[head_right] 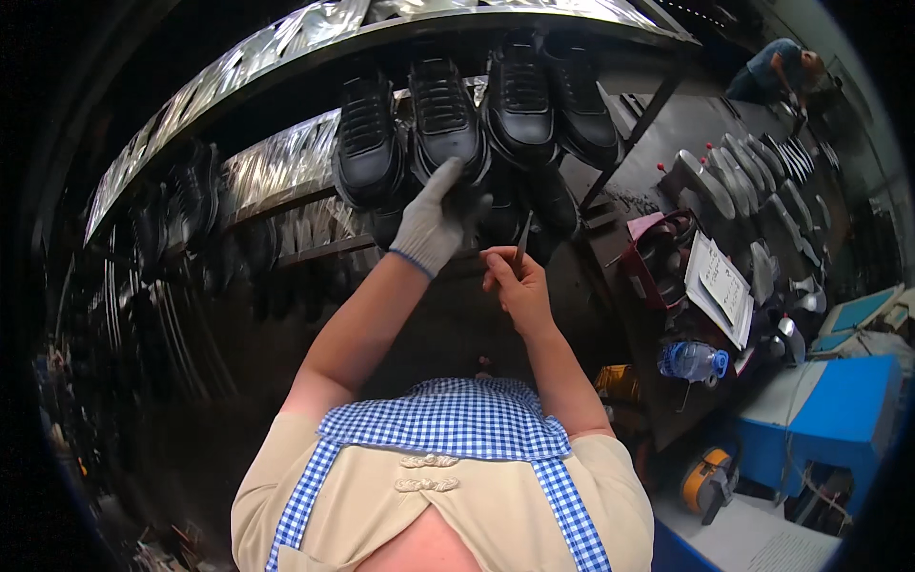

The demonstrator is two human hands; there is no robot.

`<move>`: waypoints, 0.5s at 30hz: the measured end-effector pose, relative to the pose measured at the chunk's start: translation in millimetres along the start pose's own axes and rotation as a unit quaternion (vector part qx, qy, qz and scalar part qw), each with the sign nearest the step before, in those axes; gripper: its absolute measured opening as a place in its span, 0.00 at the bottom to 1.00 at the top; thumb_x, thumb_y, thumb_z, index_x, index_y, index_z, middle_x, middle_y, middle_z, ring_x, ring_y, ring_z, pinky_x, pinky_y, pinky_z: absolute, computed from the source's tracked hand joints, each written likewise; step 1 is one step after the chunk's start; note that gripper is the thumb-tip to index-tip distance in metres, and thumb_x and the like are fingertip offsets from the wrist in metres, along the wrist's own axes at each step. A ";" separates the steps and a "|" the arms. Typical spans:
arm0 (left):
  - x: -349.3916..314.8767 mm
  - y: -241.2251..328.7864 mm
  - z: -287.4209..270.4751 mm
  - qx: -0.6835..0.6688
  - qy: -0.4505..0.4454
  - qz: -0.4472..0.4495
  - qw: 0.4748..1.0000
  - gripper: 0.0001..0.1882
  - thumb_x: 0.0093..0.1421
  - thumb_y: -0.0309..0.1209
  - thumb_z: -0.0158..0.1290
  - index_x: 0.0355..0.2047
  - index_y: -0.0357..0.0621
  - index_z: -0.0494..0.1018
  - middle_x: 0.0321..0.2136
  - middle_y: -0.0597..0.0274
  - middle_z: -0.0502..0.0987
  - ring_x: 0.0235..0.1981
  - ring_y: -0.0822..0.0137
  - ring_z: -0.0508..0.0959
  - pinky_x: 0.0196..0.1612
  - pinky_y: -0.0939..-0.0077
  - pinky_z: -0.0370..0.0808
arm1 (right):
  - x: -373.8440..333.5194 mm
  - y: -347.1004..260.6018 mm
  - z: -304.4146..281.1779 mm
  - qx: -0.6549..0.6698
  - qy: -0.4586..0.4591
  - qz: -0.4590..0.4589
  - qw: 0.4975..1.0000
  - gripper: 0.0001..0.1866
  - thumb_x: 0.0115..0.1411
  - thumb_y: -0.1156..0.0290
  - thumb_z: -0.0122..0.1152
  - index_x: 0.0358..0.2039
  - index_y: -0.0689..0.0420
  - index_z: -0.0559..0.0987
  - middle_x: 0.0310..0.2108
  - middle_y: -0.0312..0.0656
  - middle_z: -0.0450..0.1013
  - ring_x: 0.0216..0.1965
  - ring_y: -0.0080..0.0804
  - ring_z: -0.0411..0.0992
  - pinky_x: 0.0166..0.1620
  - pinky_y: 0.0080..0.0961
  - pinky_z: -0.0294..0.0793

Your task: The person uses a small metal tool to scrape and trim excess material from the edges and soles of black shoes. They handle the shoes one at a time, picking them from a rack, working on them, and placing them back.

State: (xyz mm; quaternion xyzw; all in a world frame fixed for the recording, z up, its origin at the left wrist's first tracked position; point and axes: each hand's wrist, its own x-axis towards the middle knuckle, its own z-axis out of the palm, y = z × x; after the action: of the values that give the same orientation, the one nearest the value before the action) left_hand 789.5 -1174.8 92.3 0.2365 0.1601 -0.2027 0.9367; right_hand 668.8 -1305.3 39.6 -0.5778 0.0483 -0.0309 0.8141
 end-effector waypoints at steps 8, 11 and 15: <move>-71.7 5.1 -92.7 0.159 -0.014 0.126 0.979 0.13 0.59 0.28 0.56 0.44 0.38 0.76 0.44 0.55 0.78 0.48 0.55 0.78 0.54 0.59 0.76 | -13.8 -5.9 -7.6 -0.025 0.031 -0.116 0.992 0.08 0.68 0.67 0.58 0.41 0.57 0.80 0.22 0.33 0.73 0.16 0.10 0.60 0.19 0.10 0.53; -116.0 20.9 -130.3 0.089 0.036 0.139 0.986 0.18 0.59 0.30 0.50 0.49 0.38 0.73 0.48 0.52 0.77 0.54 0.54 0.75 0.58 0.57 0.72 | -6.6 -7.1 -6.5 -0.014 0.107 -0.142 0.984 0.08 0.68 0.68 0.58 0.42 0.58 0.79 0.25 0.33 0.73 0.15 0.10 0.59 0.19 0.11 0.53; -164.4 60.1 -156.7 0.057 0.032 0.231 0.971 0.20 0.59 0.34 0.49 0.50 0.40 0.74 0.49 0.57 0.78 0.53 0.59 0.76 0.59 0.61 0.71 | 8.0 -15.7 3.7 -0.018 0.105 -0.148 0.983 0.07 0.68 0.71 0.55 0.43 0.59 0.78 0.26 0.33 0.72 0.17 0.11 0.60 0.19 0.10 0.53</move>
State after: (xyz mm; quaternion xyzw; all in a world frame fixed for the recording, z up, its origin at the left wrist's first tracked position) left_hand 642.4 -996.7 49.0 0.3262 0.1194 0.0178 0.9376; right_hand 677.3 -1307.9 55.3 -0.5868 0.0485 -0.2107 0.7803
